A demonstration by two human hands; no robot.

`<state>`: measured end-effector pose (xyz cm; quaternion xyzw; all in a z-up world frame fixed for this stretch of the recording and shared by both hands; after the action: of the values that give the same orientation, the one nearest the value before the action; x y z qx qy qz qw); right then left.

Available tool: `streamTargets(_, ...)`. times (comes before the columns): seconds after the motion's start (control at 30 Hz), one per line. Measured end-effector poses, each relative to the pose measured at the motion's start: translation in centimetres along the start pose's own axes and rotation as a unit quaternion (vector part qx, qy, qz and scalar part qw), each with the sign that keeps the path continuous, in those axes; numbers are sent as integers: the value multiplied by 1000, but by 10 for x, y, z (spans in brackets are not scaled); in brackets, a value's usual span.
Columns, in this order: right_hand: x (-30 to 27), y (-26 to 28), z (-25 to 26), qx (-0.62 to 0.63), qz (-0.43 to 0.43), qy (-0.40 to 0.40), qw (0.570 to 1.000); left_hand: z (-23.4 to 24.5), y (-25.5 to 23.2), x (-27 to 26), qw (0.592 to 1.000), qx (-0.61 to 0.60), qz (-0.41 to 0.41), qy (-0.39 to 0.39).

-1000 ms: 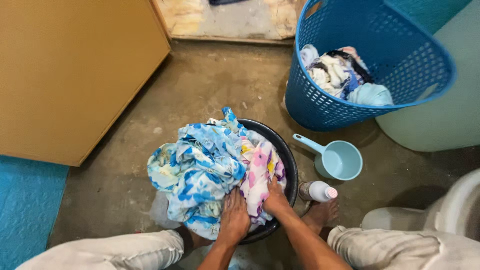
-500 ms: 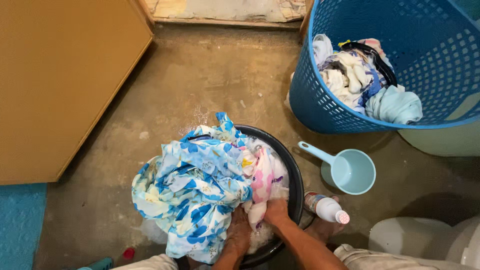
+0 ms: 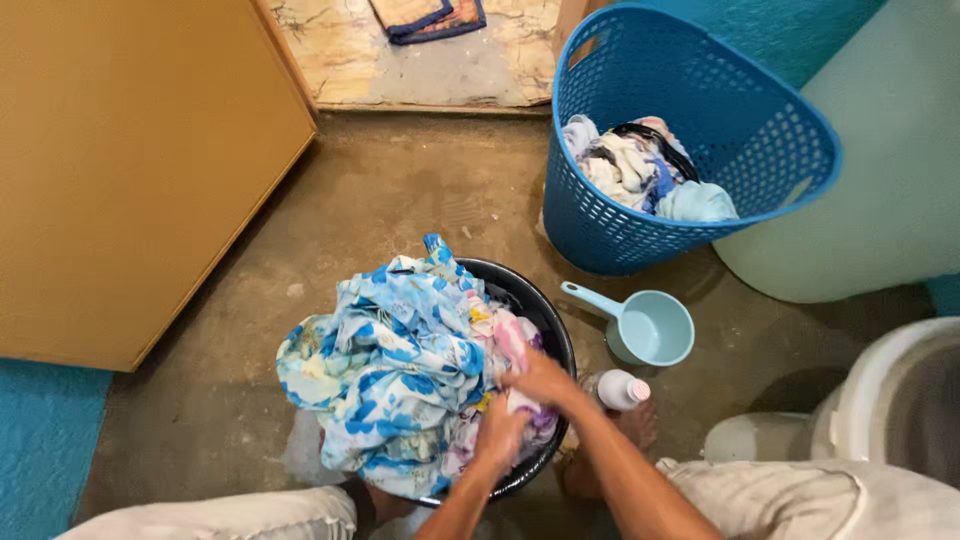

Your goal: The person washes laundry by hand in a black basin, applying detergent from a white bottle and scrubbing various pieces of fabric before placing them into a blue basket.

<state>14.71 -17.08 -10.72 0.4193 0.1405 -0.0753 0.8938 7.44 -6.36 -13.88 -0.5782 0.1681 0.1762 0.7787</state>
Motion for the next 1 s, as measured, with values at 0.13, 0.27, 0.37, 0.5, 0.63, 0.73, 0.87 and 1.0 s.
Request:
streamTargets(0.13, -19, 46, 46, 247, -42, 65, 966, 29, -106, -19, 988, -32, -145, 34)
streamTargets(0.27, -81, 116, 106, 423, 56, 218, 878, 62, -229, -73, 916, -196, -332, 109)
streamTargets(0.37, -103, 156, 136, 235, 213, 181, 931, 74, -269, -83, 906, -293, -268, 143)
streamTargets(0.5, -101, 186, 172, 223, 236, -67, 943, 103, -296, -99, 875, -293, -373, 99)
streamTargets(0.63, -109, 182, 179, 353, 245, -189, 883, 117, -234, -110, 893, -82, -441, 21)
streamTargets(0.73, -99, 150, 174, 549, 128, -211, 798, 106, -156, -91, 930, 9, -368, -12)
streamTargets(0.87, -98, 132, 207, 642, 103, -260, 713, 78, -68, -49, 975, 87, -203, -7)
streamTargets(1.0, -108, 128, 239, 668, 136, -249, 688, 71, -51, 3, 957, -275, -80, -42)
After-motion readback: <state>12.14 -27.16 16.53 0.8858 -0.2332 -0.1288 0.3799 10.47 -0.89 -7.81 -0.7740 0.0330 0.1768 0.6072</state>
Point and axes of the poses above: each hand's wrist, its own x-axis towards the middle knuckle, its own z-axis out of the back of the hand, y = z × x, the point moved 10 cm from there along x, towards the middle knuckle, and after that the axes turned 14 degrees about -y, right-handed, at the moved point
